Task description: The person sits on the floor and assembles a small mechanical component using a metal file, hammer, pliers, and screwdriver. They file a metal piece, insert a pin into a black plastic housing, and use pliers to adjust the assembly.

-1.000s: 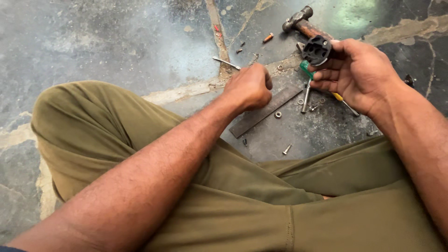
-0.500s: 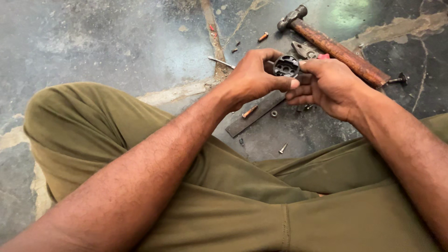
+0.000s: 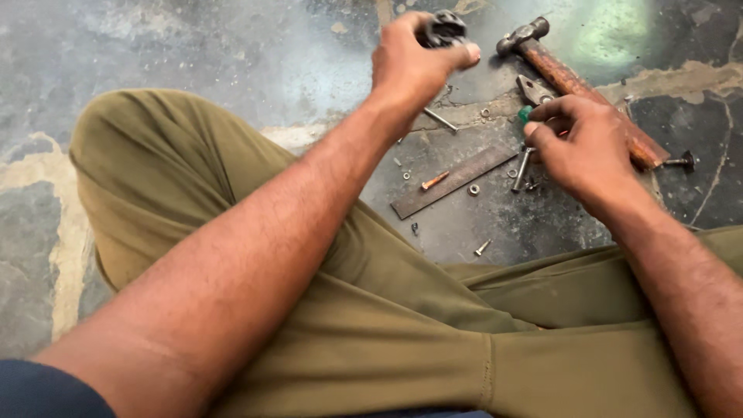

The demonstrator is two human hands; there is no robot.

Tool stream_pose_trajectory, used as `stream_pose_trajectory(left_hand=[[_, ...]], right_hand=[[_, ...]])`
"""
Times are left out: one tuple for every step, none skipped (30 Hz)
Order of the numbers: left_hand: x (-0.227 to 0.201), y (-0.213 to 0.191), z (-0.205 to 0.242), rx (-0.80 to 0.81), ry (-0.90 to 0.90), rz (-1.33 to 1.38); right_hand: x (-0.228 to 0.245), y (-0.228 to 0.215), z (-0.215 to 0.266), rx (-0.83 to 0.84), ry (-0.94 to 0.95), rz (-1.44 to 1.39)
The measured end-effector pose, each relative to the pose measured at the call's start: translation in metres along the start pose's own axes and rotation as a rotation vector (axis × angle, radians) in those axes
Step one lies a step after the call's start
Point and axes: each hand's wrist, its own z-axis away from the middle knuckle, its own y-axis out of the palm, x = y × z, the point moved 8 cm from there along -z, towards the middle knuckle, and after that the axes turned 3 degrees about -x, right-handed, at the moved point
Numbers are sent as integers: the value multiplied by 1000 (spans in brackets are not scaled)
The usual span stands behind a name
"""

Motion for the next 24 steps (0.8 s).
stream_pose_trajectory(left_hand=[[4, -5, -4, -38, -44, 22], [9, -10, -6, -76, -89, 42], [14, -15, -7, -114, -134, 62], [15, -19, -8, -166, -120, 56], [15, -21, -7, -219, -106, 51], [14, -24, -8, -269, -85, 44], [15, -24, -8, -275, -80, 57], [15, -24, -8, -279, -73, 64], [14, -25, -10, -282, -67, 71], [16, -24, -9, -283, -75, 81], [17, -24, -9, -283, -84, 91], [19, -25, -8, -288, -96, 103], [18, -25, -8, -288, -95, 95], [17, -24, -8, -287, -96, 88], [17, -24, -8, -286, -97, 80], [15, -23, -7, -280, -81, 95], [14, -22, -5, -273, -65, 109], [12, -19, -5, -258, -42, 122], [10, -17, -3, -256, -19, 94], [7, -15, -3, -250, 15, 67], [3, -13, -3, -245, 49, 40], [3, -10, -4, -225, 42, 39], [4, -8, -4, -205, 36, 38], [9, -6, -2, -189, 13, 38]], right_hand=[[9, 1, -1, 0, -78, 141], [17, 4, -1, 1, -157, 280], [24, 8, -3, 25, -191, 279], [33, 13, -11, 46, -226, 279], [42, 17, -19, 66, -260, 278], [53, 21, -27, 75, -300, 309], [65, 27, -35, 83, -341, 340], [76, 33, -41, 91, -379, 366], [84, 43, -45, 147, -396, 368], [91, 57, -46, 214, -415, 372], [97, 69, -43, 281, -435, 376], [101, 84, -35, 401, -462, 407], [103, 97, -23, 522, -489, 438], [102, 108, -8, 645, -512, 470], [104, 112, 4, 649, -558, 484], [105, 114, 17, 648, -601, 499], [105, 115, 28, 647, -644, 513], [106, 112, 37, 600, -693, 490], [106, 107, 44, 553, -740, 466], [107, 101, 45, 493, -788, 444], [96, 99, 42, 522, -691, 416], [85, 97, 38, 557, -597, 381], [74, 97, 32, 591, -503, 346], [68, 92, 22, 534, -490, 312]])
